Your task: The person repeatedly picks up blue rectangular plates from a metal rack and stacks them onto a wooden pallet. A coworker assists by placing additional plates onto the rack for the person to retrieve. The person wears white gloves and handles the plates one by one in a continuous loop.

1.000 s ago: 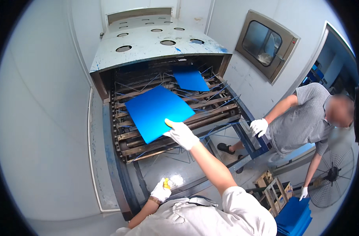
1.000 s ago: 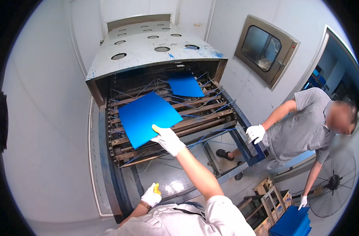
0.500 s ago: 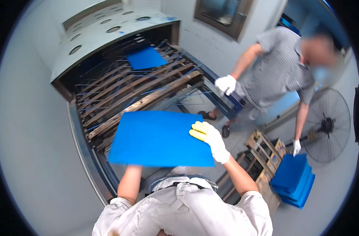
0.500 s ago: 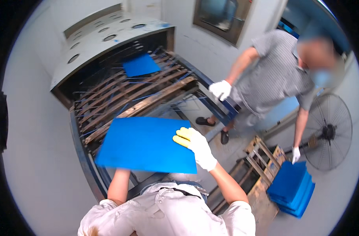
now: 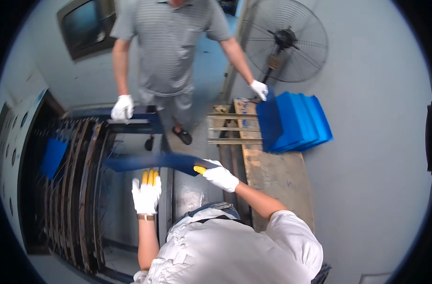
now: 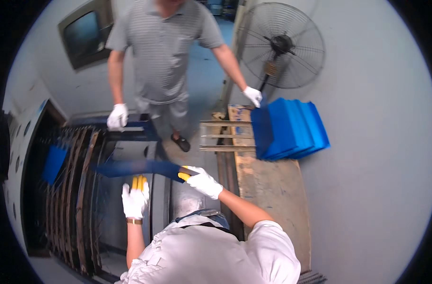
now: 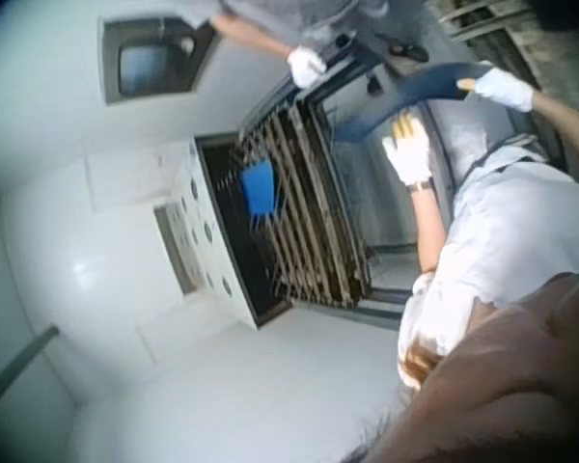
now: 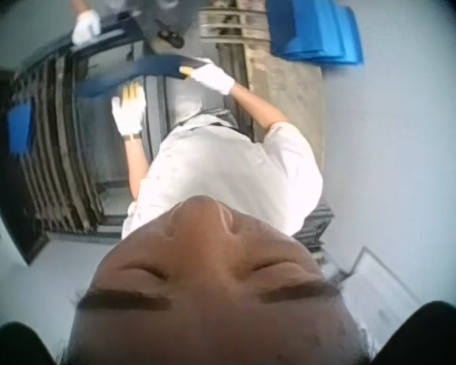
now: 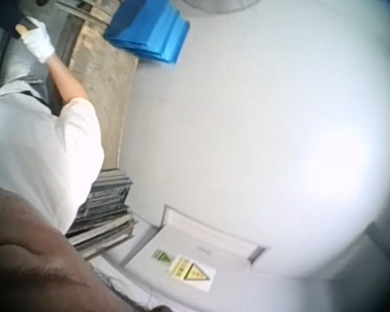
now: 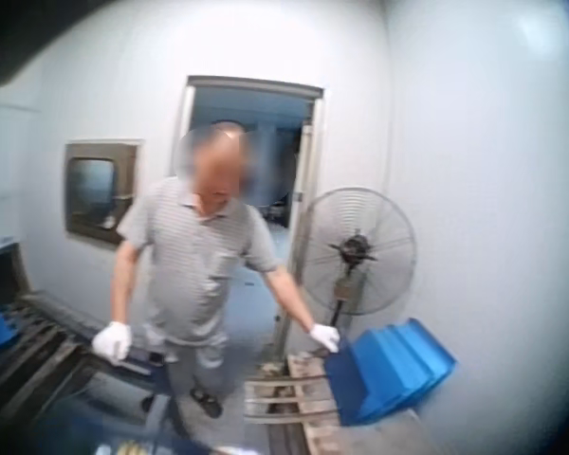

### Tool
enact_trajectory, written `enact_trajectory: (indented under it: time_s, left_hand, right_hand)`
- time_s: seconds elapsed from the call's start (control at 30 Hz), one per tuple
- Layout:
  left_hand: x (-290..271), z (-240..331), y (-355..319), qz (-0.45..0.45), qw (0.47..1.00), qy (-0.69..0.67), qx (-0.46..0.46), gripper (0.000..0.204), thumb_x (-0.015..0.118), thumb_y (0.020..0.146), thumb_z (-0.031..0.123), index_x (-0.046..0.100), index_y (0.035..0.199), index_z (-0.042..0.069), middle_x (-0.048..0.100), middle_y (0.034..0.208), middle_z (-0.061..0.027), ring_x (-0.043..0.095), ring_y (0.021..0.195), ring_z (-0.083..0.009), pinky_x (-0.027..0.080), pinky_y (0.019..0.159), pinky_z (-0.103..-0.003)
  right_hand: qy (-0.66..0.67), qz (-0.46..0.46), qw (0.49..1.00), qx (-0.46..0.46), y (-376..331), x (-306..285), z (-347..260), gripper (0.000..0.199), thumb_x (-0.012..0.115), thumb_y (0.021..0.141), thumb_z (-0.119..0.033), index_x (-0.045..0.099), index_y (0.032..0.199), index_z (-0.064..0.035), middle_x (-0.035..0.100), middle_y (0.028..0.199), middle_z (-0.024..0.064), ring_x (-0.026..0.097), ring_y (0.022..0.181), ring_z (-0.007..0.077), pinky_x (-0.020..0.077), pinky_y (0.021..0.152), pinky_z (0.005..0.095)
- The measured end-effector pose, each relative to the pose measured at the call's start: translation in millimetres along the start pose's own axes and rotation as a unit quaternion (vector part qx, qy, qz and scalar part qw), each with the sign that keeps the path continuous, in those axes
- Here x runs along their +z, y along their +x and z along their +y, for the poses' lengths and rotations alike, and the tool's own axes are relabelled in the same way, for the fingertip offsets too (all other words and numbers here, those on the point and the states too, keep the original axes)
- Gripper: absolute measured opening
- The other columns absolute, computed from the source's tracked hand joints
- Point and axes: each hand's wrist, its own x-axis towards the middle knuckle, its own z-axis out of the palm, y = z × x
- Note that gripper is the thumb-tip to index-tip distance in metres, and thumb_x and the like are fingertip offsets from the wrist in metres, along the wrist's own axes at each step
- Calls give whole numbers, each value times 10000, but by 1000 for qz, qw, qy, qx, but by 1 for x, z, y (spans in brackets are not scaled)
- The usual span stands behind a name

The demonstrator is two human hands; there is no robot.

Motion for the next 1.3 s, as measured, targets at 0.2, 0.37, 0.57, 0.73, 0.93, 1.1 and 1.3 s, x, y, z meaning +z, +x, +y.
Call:
enact_trajectory:
  time_s: [0.2,0.37,0.57,0.73,0.93,1.1,1.3]
  left_hand:
    - [-72,-78,1,215,967,-46,-129,219,487,820,157,524,1009,54,557,1021,-90,531,923,-226,476,746,-336]
    - [-106,-87,-18,294,953,-51,-59,181,505,827,214,575,952,103,587,954,-25,553,849,-172,493,656,-278]
    - [-121,-91,-43,317,947,-42,-28,190,504,826,257,558,956,128,587,955,3,553,839,-145,489,634,-273]
    - [-109,-97,-47,320,946,-32,-37,178,498,829,277,566,921,141,597,912,11,560,799,-139,488,606,-270]
    - [-109,-99,-39,314,947,2,-69,166,504,827,269,573,908,142,602,889,3,562,783,-145,488,597,-277]
    - [-106,-99,-43,308,948,8,-75,165,510,824,258,571,914,133,598,896,-7,554,792,-157,489,599,-287]
    - [-105,-101,-42,321,943,12,-90,165,514,823,248,570,919,127,594,888,-14,549,786,-167,489,600,-290]
  right_hand:
    - [53,234,955,172,-27,-82,49,118,517,761,-84,557,836,-1,544,725,43,484,611,81,408,507,230]
    - [132,425,884,146,-29,-132,161,133,569,756,-135,547,755,-3,520,573,15,475,484,84,373,426,237]
    - [74,567,801,180,-37,-188,209,141,533,764,-65,470,829,42,524,629,69,506,495,135,447,423,269]
    - [92,627,753,179,-32,-229,205,141,440,786,-79,534,871,-16,552,642,76,510,485,155,409,398,275]
    - [22,582,776,242,-33,-266,243,188,483,806,-192,538,859,-21,558,626,99,516,485,204,397,424,327]
    - [-16,535,792,294,-34,-262,217,192,413,813,-168,527,898,-39,534,598,84,492,467,197,389,423,317]
    - [4,515,805,295,-49,-259,245,194,488,756,-98,468,890,41,509,613,116,513,458,193,442,406,305]
